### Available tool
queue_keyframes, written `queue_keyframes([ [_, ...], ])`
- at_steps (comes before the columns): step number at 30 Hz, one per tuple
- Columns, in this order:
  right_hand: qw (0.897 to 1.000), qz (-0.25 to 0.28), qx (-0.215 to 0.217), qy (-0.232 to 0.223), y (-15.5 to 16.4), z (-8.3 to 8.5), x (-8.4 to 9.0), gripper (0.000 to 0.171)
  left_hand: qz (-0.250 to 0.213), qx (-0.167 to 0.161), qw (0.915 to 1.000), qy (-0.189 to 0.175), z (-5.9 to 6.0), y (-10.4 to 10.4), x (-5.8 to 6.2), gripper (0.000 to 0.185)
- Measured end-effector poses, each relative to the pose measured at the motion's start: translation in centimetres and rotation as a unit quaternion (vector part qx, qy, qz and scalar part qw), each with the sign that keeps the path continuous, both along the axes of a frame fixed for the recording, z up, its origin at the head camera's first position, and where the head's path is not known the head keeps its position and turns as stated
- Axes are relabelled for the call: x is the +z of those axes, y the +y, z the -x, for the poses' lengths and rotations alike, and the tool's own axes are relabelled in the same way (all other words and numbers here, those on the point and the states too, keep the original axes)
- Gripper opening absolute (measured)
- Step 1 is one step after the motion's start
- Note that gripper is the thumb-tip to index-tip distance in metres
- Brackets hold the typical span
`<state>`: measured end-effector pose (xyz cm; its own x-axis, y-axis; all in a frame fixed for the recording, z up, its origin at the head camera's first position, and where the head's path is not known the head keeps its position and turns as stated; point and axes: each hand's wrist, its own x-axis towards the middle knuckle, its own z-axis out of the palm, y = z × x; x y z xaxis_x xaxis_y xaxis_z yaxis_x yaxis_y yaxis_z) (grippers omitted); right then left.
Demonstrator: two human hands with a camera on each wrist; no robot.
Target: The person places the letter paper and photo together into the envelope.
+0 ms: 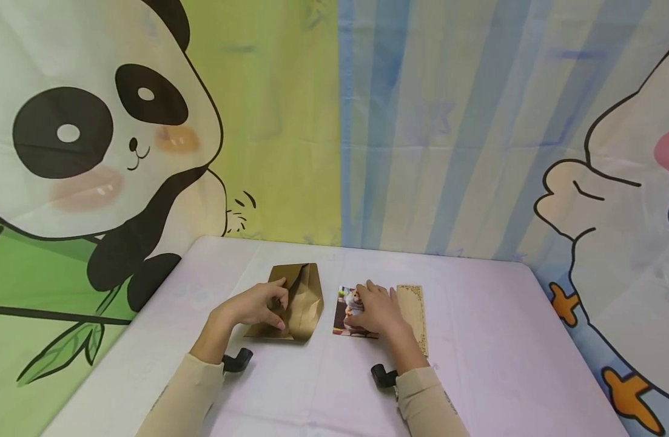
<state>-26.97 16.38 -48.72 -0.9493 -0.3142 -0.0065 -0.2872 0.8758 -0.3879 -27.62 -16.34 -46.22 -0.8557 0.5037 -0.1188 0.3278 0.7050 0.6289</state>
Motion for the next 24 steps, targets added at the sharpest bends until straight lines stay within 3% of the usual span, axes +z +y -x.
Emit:
queue_keyframes([
  [8,0.999,0.026,-0.017,-0.013,-0.02,0.14,-0.31,0.088,0.000,0.004,1.0000,-0.001,-0.07,-0.05,0.13,0.033],
  [16,0.999,0.010,-0.036,0.008,0.06,0.36,-0.54,0.089,0.002,0.004,1.0000,0.003,-0.01,-0.15,0.07,0.033],
  [24,0.995,0.082,-0.053,0.023,-0.06,0.50,-0.40,0.087,-0.001,-0.003,1.0000,-0.002,-0.13,-0.14,0.17,0.033],
])
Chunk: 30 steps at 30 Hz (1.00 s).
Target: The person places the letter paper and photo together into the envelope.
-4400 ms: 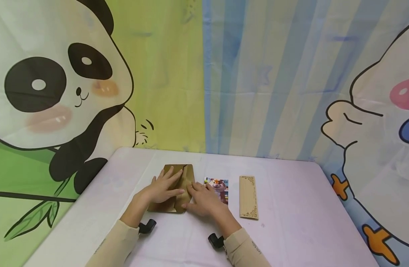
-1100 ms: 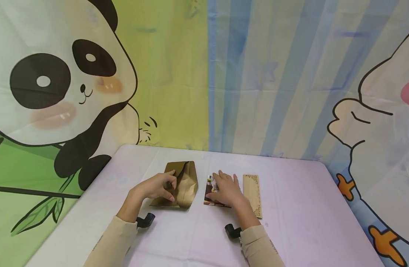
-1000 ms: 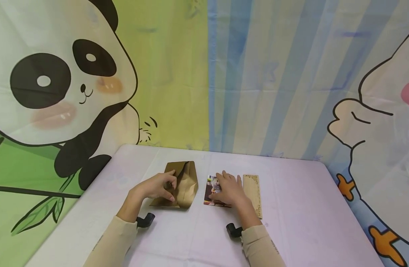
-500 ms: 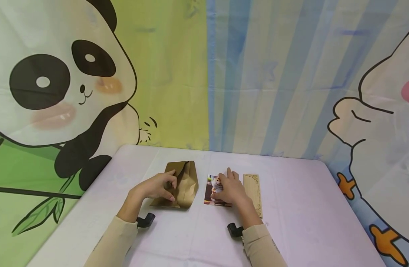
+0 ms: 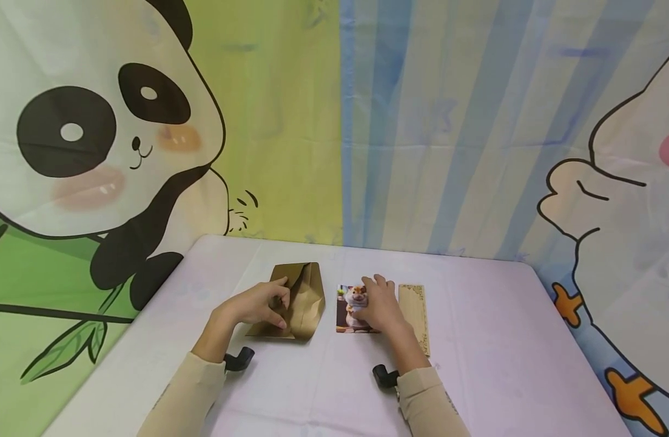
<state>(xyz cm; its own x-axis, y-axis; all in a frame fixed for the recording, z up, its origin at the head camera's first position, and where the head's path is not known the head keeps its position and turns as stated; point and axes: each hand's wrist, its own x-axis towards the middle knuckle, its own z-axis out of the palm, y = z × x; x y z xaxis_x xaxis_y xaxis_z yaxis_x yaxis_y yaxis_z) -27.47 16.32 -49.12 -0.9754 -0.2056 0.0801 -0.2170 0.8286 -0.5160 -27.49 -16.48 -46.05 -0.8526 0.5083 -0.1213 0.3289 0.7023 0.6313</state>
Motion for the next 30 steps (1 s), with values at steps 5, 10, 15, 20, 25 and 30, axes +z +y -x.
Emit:
queue_keyframes([
  [5,1.000,0.024,-0.003,0.012,-0.1,0.1,0.0,0.082,0.003,-0.001,1.0000,0.001,0.1,-0.2,-0.3,0.034],
  [10,0.999,0.051,0.005,0.017,-0.1,0.4,0.1,0.056,0.002,0.000,1.0000,0.003,0.4,-0.2,-0.5,0.035],
  [15,0.995,0.104,0.000,0.010,-0.2,0.5,0.6,0.044,-0.001,-0.003,1.0000,0.003,0.5,-0.1,-0.4,0.035],
  [20,0.987,0.161,-0.001,-0.005,-0.2,0.4,1.2,0.049,-0.002,-0.003,1.0000,0.003,0.6,-0.1,-0.3,0.034],
  [25,0.982,0.190,-0.009,-0.009,-0.2,0.5,1.5,0.060,-0.004,-0.010,0.9999,0.009,0.7,-0.1,-0.2,0.034],
  [30,0.963,0.267,-0.013,-0.025,-0.6,0.2,1.7,0.070,-0.010,-0.014,0.9998,0.008,0.4,-0.1,-0.2,0.033],
])
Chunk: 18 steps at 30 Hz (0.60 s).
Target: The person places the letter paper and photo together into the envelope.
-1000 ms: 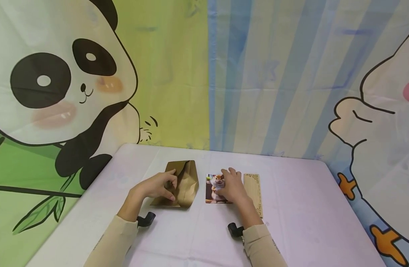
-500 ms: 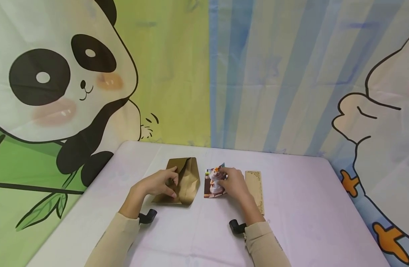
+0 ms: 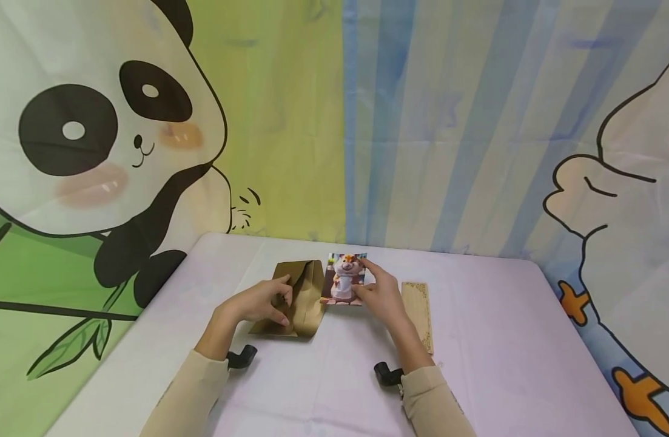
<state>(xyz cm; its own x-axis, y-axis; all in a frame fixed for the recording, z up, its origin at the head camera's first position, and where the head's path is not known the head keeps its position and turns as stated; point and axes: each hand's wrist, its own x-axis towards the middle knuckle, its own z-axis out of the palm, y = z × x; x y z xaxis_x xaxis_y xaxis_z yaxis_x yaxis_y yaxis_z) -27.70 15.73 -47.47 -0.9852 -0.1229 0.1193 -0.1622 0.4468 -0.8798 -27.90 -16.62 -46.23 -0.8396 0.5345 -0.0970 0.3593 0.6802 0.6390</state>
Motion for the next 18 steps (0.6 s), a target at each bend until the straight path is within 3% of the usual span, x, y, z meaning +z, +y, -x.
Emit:
queue_keyframes([
  [18,0.998,0.049,0.039,-0.029,-2.2,-0.9,0.2,0.062,0.002,-0.001,1.0000,0.003,0.1,-0.1,-0.1,0.033],
])
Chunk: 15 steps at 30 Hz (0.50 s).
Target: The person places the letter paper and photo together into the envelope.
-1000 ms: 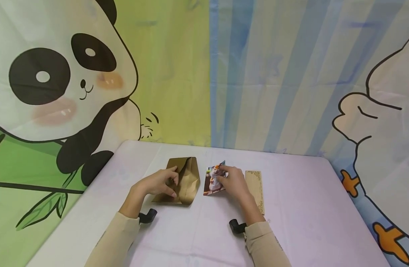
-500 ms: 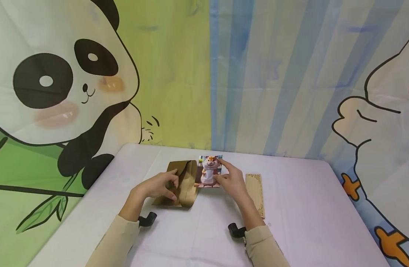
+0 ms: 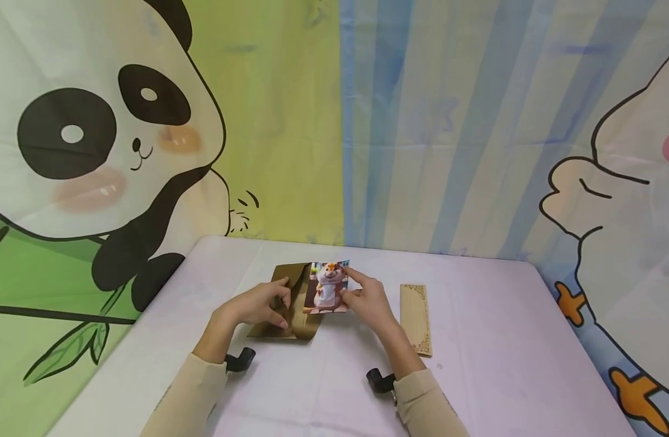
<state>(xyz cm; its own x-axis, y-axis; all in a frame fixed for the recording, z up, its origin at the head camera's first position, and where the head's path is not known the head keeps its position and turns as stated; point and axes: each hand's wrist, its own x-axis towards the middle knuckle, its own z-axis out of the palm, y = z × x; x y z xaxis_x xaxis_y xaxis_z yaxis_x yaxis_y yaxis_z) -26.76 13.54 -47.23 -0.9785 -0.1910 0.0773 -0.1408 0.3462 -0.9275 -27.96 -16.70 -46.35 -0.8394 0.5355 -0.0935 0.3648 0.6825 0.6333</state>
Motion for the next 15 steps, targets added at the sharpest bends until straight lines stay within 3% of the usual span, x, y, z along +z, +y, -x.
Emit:
queue_keyframes([
  [15,0.998,-0.042,0.044,0.014,-2.6,-0.3,-1.1,0.064,0.003,0.010,0.9999,-0.007,-0.2,0.2,0.1,0.033],
])
